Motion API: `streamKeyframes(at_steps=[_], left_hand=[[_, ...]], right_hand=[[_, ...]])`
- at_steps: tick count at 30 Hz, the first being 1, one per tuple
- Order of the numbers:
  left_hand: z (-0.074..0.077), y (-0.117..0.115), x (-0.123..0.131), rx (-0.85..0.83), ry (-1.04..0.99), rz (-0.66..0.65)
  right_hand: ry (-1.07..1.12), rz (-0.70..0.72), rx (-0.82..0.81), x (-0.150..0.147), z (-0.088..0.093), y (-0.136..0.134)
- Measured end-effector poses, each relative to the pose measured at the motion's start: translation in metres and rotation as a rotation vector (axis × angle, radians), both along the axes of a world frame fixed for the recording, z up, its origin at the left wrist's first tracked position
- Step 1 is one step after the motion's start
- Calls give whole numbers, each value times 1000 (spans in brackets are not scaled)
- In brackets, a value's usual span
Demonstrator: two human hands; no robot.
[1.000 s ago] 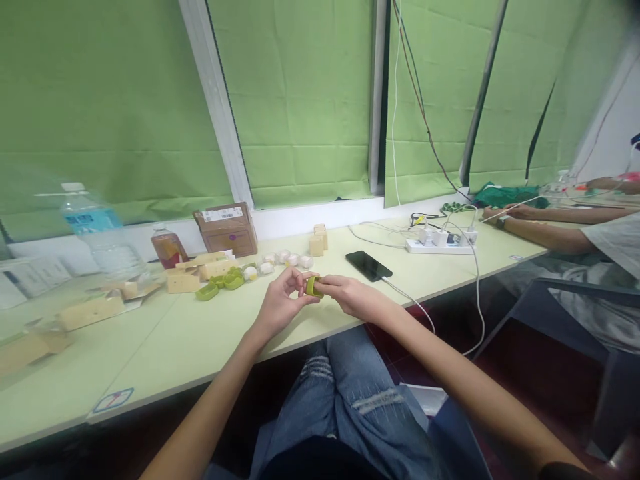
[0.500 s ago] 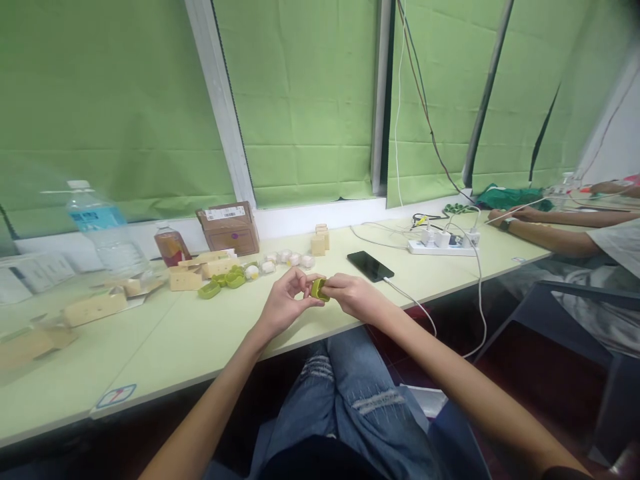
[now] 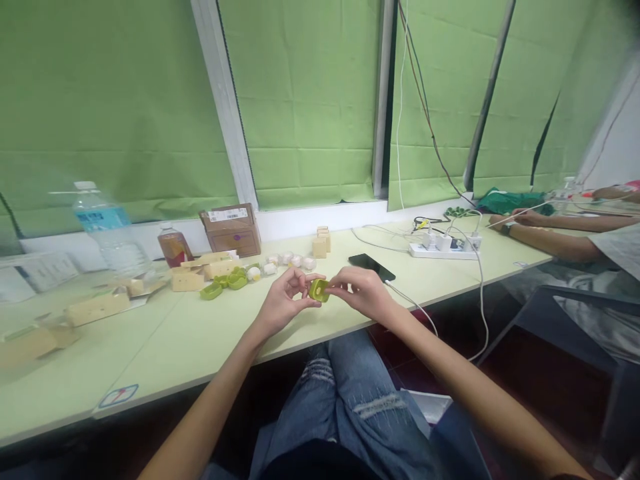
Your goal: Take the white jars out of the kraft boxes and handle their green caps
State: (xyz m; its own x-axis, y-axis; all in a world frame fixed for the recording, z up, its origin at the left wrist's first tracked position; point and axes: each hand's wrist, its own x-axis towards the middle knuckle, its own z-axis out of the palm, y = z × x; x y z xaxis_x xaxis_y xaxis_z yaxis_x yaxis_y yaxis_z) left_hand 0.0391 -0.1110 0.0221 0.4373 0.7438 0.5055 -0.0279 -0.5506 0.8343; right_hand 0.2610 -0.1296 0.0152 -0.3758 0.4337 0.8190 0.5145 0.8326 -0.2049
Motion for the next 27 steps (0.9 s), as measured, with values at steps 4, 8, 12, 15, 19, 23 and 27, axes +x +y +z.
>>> streamKeyframes(at_steps=[4,8,12,15,19,23,27], left_hand=[[1,-2,0,-29,4,-55],[-2,-4,4,13,12,-35],[-4,-2,3,93,36,12],[-5,1,1,98,118,50],[-9,2,3,179,198,98],[-14,1,5,404,270,233],[-16,-1,4,636,403,279]], right_hand=[[201,42,-341,-2,3,1],[341,284,-749,-8,-3,6],[457,338,-778,-8,-4,8],[447,286,-754,-8,-2,5],[446,277,-782,-13,-3,4],[520,284,-813,-19,-10,8],[505,298,-886,-20,-16,11]])
